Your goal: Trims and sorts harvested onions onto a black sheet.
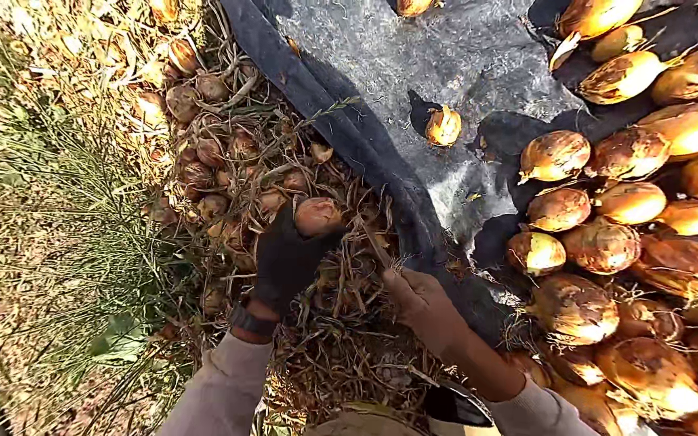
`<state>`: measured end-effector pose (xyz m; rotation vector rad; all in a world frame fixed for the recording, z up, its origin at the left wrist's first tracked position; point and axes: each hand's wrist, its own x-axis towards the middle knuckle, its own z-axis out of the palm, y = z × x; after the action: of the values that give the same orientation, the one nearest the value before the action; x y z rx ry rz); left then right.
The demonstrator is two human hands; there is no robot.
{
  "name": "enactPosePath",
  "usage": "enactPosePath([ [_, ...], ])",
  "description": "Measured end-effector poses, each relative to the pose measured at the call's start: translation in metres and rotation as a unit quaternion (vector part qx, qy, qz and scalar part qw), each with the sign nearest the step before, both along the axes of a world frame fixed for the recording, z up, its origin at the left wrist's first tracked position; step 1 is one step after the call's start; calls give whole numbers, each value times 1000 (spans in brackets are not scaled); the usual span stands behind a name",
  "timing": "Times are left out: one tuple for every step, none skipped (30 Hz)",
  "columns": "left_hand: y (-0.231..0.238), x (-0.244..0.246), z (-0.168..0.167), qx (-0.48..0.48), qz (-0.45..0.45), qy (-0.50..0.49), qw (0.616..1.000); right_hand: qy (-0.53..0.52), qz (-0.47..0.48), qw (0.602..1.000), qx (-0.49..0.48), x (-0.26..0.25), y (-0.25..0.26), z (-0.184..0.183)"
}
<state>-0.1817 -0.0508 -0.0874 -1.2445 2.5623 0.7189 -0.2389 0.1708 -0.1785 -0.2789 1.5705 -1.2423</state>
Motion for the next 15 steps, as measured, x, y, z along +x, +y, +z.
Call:
enactPosePath([
  [-2, -8, 4, 36, -16, 15, 999, 12, 5, 999, 33, -6, -2, -10],
  [0, -14, 10, 69, -52, 14, 996, 27, 30, 997, 67, -14, -3, -18],
  [4, -19, 14, 87, -101, 1, 991, 41, 56, 993, 93, -21, -5, -21],
  [6, -22, 15, 85, -150, 0, 985, 56, 69, 990, 106, -30, -9, -22],
  [5, -26, 12, 69, -188, 6, 980, 86, 66, 989, 105, -39, -13, -24],
  [1, -29, 7, 46, -212, 6, 976, 103, 42, 990, 91, -48, -17, -23],
  [-5, -31, -2, 12, -219, -2, 976, 112, 2, 992, 64, -54, -20, -24],
  [-13, -34, -15, -30, -214, -30, 976, 107, -38, 993, 35, -59, -22, -22],
  [-20, -37, -29, -70, -204, -68, 974, 102, -69, 992, 17, -65, -23, -18],
  [-25, -39, -43, -94, -192, -122, 969, 99, -91, 991, 11, -68, -22, -13],
  [-27, -39, -57, -99, -178, -188, 961, 88, -108, 990, 8, -66, -21, -8],
  [-26, -39, -68, -87, -162, -255, 949, 81, -117, 990, 4, -62, -18, -4],
  [-24, -42, -77, -66, -152, -312, 935, 78, -113, 990, 2, -57, -16, -4],
  [-21, -44, -83, -46, -147, -346, 925, 77, -96, 992, 12, -51, -11, -5],
  [-18, -40, -90, -31, -148, -357, 922, 73, -69, 994, 33, -44, -5, -4],
])
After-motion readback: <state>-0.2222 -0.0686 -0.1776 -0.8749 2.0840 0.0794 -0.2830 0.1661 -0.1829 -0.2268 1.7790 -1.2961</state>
